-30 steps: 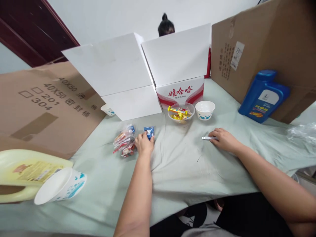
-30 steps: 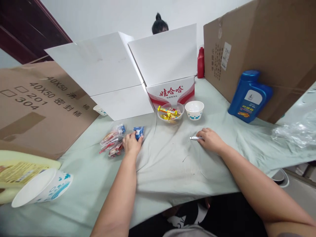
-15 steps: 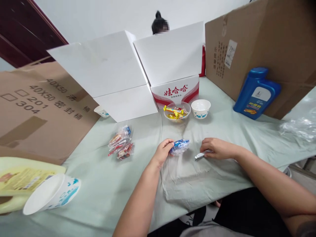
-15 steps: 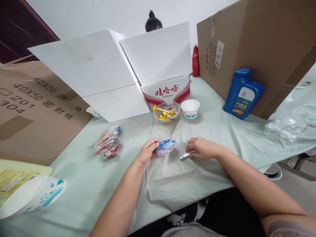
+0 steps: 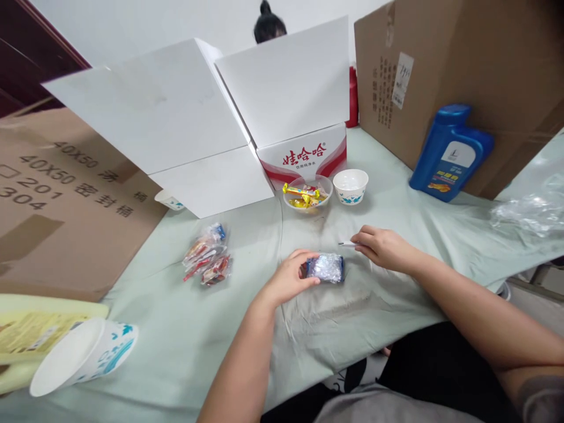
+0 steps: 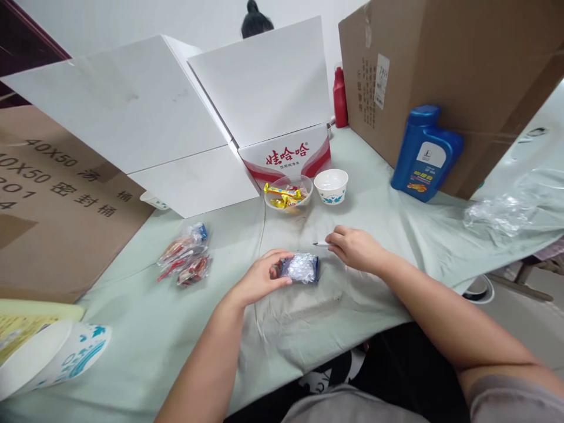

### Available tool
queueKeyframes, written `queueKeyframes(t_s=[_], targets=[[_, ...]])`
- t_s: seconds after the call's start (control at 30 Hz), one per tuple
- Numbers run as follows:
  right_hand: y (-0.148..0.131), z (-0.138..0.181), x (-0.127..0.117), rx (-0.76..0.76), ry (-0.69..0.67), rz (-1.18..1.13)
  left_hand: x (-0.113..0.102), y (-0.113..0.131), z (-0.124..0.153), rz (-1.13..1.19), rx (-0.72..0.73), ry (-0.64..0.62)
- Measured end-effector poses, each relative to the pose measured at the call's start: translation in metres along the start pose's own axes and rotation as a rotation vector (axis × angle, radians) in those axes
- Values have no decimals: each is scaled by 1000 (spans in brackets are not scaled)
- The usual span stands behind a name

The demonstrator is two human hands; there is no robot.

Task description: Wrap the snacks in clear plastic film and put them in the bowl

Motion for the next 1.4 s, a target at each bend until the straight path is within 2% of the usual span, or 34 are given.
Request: queueKeyframes(t_s=[0.1,0.2,0.27,0.33,0.43,0.53,0.6,0.7,0.83,0.9,0.97,1.07,1.2,1.3,1.4], targets=[[-23,-1,1,-91,55,1,9,5,-1,13,-6,47],[-36,-1,7,-177,-31,3,18,9,-3,7,-4,46],[-26,0,6,-160,-109,-15,19,8,-3,4,-17,29],[-4,4,2,-85,-181,-13,17,7,-2,-9,-26,14],[32,8,-2,47,-237,65,11,12,0,-85,5,70],[37,7,-5,43,-100,78,8,24,0,-168,84,196],[16,4,-2,-73,-23,-61,12,32,0,-186,143,254],[-25,1,7,-240,-25,-302,19,38,-1,-176,195,316],[-57,0,9,-345,5,-423,24,36,-1,-126,184,283],[-58,0,9,-330,23,-503,24,34,-2,-129,169,236],[-50,-1,9,-249,85,-582,25,33,-2,-141,164,209],[-36,-1,12,-141,137,-652,26,34,-3,-130,168,234],[-32,-2,21,-107,34,-572,22,34,-3,-7,151,302],[-35,-3,25,-118,-29,-473,4,21,-2,229,64,364],[-41,-3,27,-176,-27,-392,-15,3,-1,475,-55,266]])
Point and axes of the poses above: each hand's wrist, its own z-axis away from the middle knuckle, its own x-axis out of the palm, y = z × x, the point moved 6 cm from there along -z, towards the middle knuckle, and after that the axes turned 3 degrees about y, right-handed, at the moved point
